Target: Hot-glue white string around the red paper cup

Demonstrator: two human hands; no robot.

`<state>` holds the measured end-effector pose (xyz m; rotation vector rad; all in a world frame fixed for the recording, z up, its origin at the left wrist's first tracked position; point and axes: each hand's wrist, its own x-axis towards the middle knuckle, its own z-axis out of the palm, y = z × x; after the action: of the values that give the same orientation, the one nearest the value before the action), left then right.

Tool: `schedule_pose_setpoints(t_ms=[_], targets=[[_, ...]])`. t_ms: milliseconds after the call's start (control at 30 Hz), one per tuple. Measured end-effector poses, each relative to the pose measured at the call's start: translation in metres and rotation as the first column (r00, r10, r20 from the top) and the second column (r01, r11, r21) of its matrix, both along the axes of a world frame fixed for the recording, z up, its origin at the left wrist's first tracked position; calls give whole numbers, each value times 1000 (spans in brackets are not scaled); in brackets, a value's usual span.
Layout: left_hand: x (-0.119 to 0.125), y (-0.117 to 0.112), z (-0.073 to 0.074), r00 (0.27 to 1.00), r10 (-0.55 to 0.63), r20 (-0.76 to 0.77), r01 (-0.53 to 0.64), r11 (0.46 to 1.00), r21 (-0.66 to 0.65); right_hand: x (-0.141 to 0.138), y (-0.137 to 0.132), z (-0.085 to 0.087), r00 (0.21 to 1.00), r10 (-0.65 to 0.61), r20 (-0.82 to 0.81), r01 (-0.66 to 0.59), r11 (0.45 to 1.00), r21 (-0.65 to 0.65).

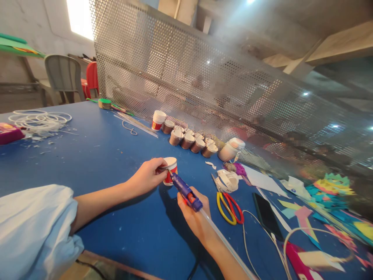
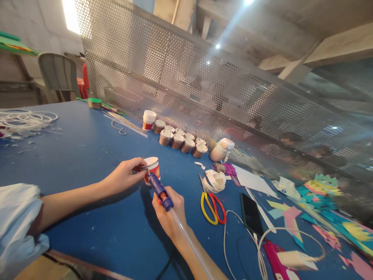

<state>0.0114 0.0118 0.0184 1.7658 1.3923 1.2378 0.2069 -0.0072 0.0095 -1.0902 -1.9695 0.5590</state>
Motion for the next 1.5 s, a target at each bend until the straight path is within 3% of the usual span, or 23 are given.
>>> schedule_pose_setpoints(t_ms=[467, 667, 1067, 1267, 1500], targets=[[-2, 0, 1, 1000, -11, -3, 11, 1000, 27, 3, 2, 6, 995, -86, -40, 85, 996, -35], [-4, 1, 1, 999, -46, 19, 45, 999, 29, 2, 0, 10, 998, -37, -54, 33, 997, -74], [-4, 0, 0, 999, -45, -12, 45, 999, 24, 0, -2, 12, 997, -58, -51, 54, 995, -79], [-4, 1, -2, 999, -51, -11, 51, 998, 24, 2, 0, 19, 990, -111, -83, 98, 983, -152], [-4, 2, -2, 999, -46, 11, 45, 999, 17, 1, 0, 12, 990, -88, -113, 67, 982, -178]])
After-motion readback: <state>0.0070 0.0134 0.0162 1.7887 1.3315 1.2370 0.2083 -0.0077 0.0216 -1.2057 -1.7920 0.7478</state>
